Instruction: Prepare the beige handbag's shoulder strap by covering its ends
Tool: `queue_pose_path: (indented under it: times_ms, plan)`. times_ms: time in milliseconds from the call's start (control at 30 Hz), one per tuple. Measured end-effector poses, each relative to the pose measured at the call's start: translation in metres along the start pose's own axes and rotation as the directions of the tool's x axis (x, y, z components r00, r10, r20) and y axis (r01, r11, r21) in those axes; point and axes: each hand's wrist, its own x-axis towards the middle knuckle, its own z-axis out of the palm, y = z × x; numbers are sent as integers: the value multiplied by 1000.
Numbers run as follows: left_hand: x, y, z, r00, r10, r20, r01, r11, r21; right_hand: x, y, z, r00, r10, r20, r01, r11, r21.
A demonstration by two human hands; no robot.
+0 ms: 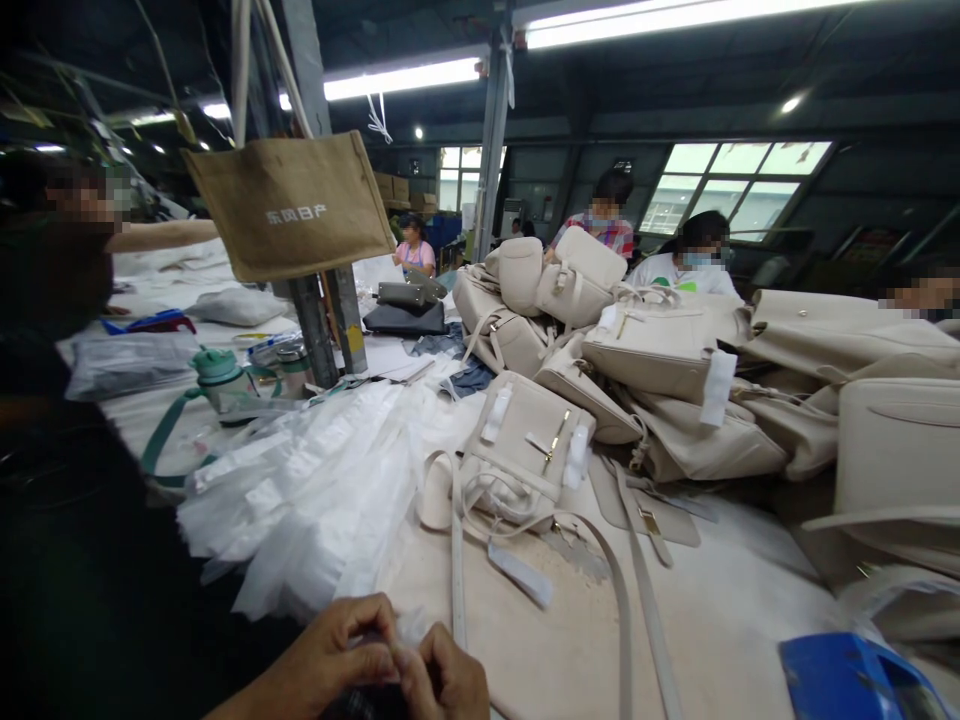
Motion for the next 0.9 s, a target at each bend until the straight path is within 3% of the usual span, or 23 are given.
queue_pose_path:
  times_ms: [67, 133, 233, 300, 367, 433, 533, 633, 767, 900]
  plan:
    - [0, -2, -3, 999, 20, -37, -19, 999, 42, 9, -2, -11, 998, 56, 42, -54, 997, -53]
    - [-1, -3, -6, 994, 68, -90, -59, 993, 99, 19, -2, -23, 995, 95, -30, -100, 969, -226]
    - [-2, -3, -11, 983, 130, -128, -113, 984, 134, 31, 7, -35, 989, 71, -131, -131, 831, -541]
    - [-3, -2, -14, 978, 165, -126, -145, 978, 152, 37, 16, -38, 995, 43, -93, -93, 754, -651]
    - [-4, -1, -16, 973, 200, -118, -178, 969, 173, 42, 23, -38, 998, 34, -48, -57, 749, -660]
    - [-5, -1, -19, 966, 233, -112, -209, 959, 192, 45, 22, -40, 998, 58, -7, -53, 838, -543]
    - [-7, 0, -21, 962, 248, -113, -220, 951, 217, 45, 3, -47, 994, 102, 41, -99, 993, -59]
    - [-8, 0, -21, 962, 250, -112, -220, 948, 231, 40, -30, -56, 995, 90, -48, -68, 937, 344]
    - [-7, -2, -19, 958, 276, -80, -248, 935, 253, 36, -57, -58, 976, 92, -196, 1, 905, 426]
    - [-9, 1, -18, 957, 286, -47, -265, 928, 261, 40, -57, -48, 966, 99, -239, 19, 894, 448]
